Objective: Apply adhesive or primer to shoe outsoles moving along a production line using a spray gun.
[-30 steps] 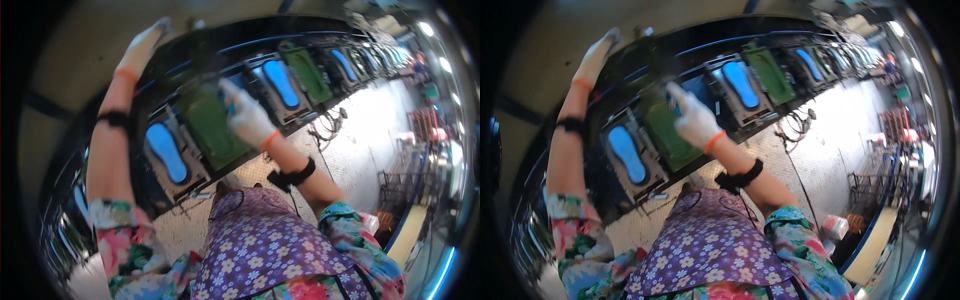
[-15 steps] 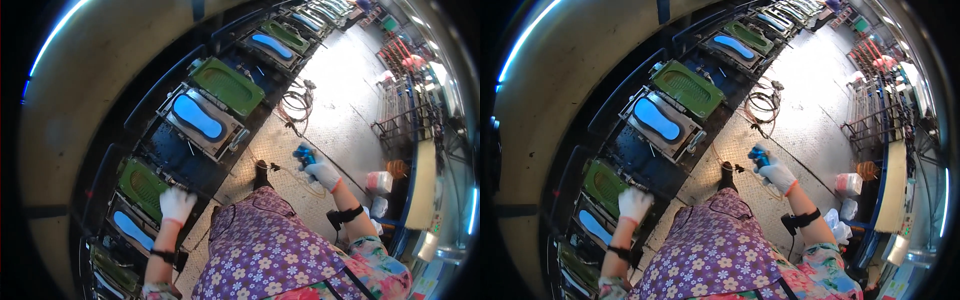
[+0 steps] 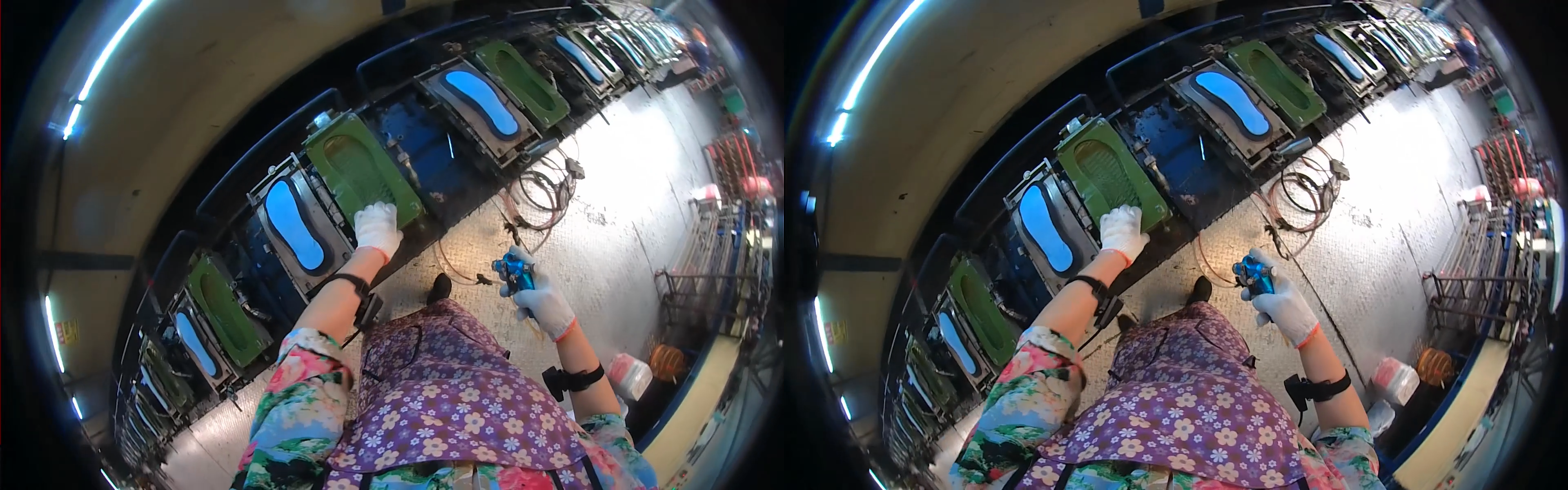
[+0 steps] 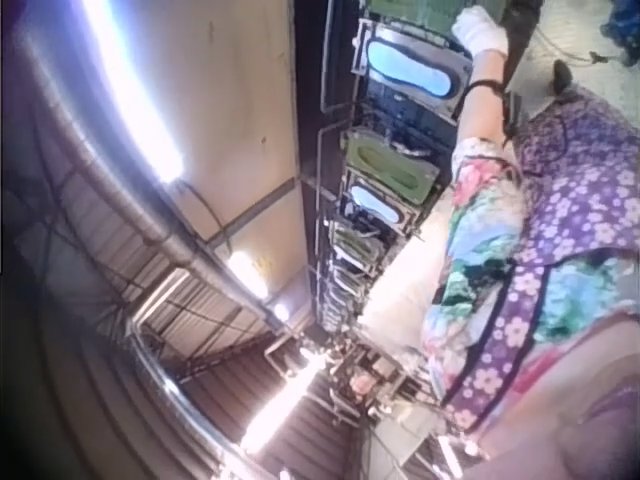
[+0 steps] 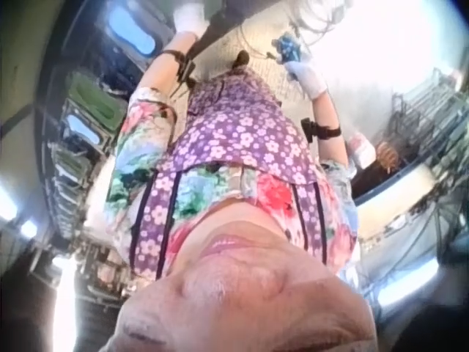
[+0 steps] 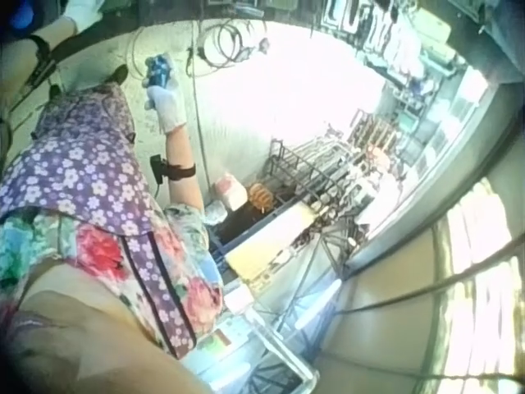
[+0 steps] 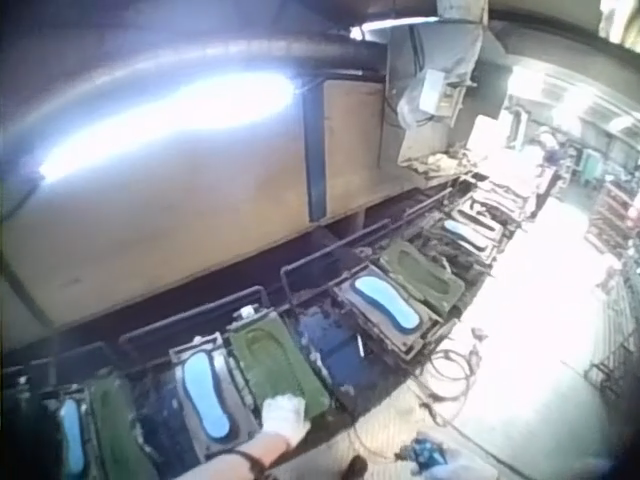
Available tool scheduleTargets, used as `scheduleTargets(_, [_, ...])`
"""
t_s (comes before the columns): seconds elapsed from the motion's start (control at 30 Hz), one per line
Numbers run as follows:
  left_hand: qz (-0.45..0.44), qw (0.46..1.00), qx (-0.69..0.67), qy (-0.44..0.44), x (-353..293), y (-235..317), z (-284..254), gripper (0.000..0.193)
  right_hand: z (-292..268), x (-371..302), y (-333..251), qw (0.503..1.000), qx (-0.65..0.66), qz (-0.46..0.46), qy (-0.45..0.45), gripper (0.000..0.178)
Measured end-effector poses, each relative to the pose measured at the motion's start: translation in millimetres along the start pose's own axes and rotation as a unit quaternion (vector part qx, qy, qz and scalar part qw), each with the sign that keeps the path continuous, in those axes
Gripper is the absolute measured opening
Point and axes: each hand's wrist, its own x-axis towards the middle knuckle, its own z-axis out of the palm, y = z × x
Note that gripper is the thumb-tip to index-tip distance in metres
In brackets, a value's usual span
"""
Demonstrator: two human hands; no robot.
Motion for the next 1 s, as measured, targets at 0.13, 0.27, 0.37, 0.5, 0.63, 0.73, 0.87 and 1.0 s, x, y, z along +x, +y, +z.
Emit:
scheduleTargets(0.13, [0.036,0.995,-0.023,0.093,-7.8,-18.6,-78.3,0.038,-16.8,30.7,-10.1,0.999,0.001,0.005,-0.051,0.096])
scheduleTargets(0.27, [0.108,0.927,0.0,0.359,19.7,-60.9,-193.8,0.024,1.3,56.1,-38.4,0.99,-0.088,-0.022,-0.109,0.088])
scheduleTargets(0.37, [0.109,0.918,0.068,0.375,51.2,-87.5,-246.8,0.02,49.1,91.3,-63.0,0.96,-0.197,-0.14,-0.141,0.08])
scheduleTargets(0.5, [0.093,0.911,0.088,0.391,57.9,-89.3,-249.0,0.031,113.1,139.9,-130.8,0.952,-0.212,-0.17,-0.139,0.072])
scheduleTargets(0.63, [0.048,0.906,0.096,0.41,61.3,-80.1,-249.2,0.044,161.9,236.8,-131.1,0.907,-0.203,-0.365,-0.059,0.072])
scheduleTargets(0.73, [0.044,0.9,0.098,0.422,63.2,-77.3,-246.6,0.047,179.5,264.3,-143.4,0.897,-0.173,-0.408,0.008,0.072])
scheduleTargets(0.87, [0.086,0.889,0.061,0.445,57.0,-84.7,-242.7,0.047,139.1,256.2,-122.0,0.865,-0.227,-0.445,-0.055,0.069])
scheduleTargets(1.0, [0.101,0.88,0.029,0.462,54.6,-89.1,-236.8,0.045,72.5,185.8,-80.8,0.883,-0.349,-0.287,-0.127,0.069])
